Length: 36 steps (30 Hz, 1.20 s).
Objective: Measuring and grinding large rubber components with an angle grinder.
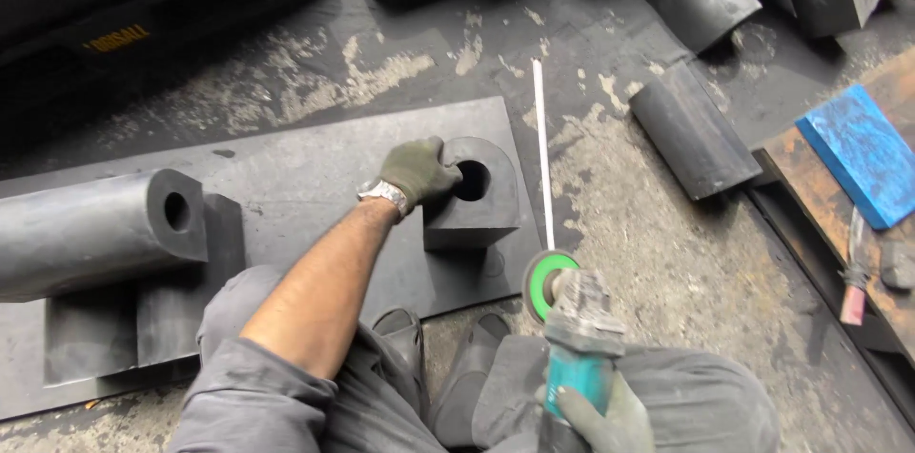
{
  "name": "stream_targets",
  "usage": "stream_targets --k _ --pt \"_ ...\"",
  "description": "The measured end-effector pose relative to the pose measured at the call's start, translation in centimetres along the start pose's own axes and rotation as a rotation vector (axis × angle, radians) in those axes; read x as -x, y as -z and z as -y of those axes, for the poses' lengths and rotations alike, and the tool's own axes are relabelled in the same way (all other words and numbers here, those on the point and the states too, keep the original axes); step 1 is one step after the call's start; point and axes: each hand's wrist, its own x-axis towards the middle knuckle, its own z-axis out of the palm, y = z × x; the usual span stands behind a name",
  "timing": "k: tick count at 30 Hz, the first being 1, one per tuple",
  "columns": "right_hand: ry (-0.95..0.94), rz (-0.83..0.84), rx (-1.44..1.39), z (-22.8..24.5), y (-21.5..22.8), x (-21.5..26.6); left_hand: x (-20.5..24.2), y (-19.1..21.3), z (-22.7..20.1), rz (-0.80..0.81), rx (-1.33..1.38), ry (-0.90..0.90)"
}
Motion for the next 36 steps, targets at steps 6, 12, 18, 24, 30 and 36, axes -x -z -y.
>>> stream_targets --k 6,12,18,24,30,36 --pt "-0.044 -0.109 0.143 4.7 -4.1 -0.4 0.9 1.7 -1.0 0.080 -0.057 0.063" --pt "-0.107 -0.119 0.188 5.5 -5.3 -0.7 11.7 11.4 -8.3 0.069 -0.103 0.069" --pt "0.011 -0.095 0.263 1.5 -4.4 -1.2 26.5 3.3 -6.9 0.297 0.593 -0.154" --pt "-0.244 -0.167 0.469 6.2 -8.3 -0.6 31.5 -6.6 -7.2 -0.041 0.485 -0.441" --pt "-0.264 -0.119 0.668 6.8 -10.0 -1.7 31.4 -8.2 -5.9 -0.253 0.501 -0.171" --pt "-0.286 -0.073 0.481 5.5 -12.0 -2.2 31.6 -10.7 -4.4 -0.295 0.285 -0.128"
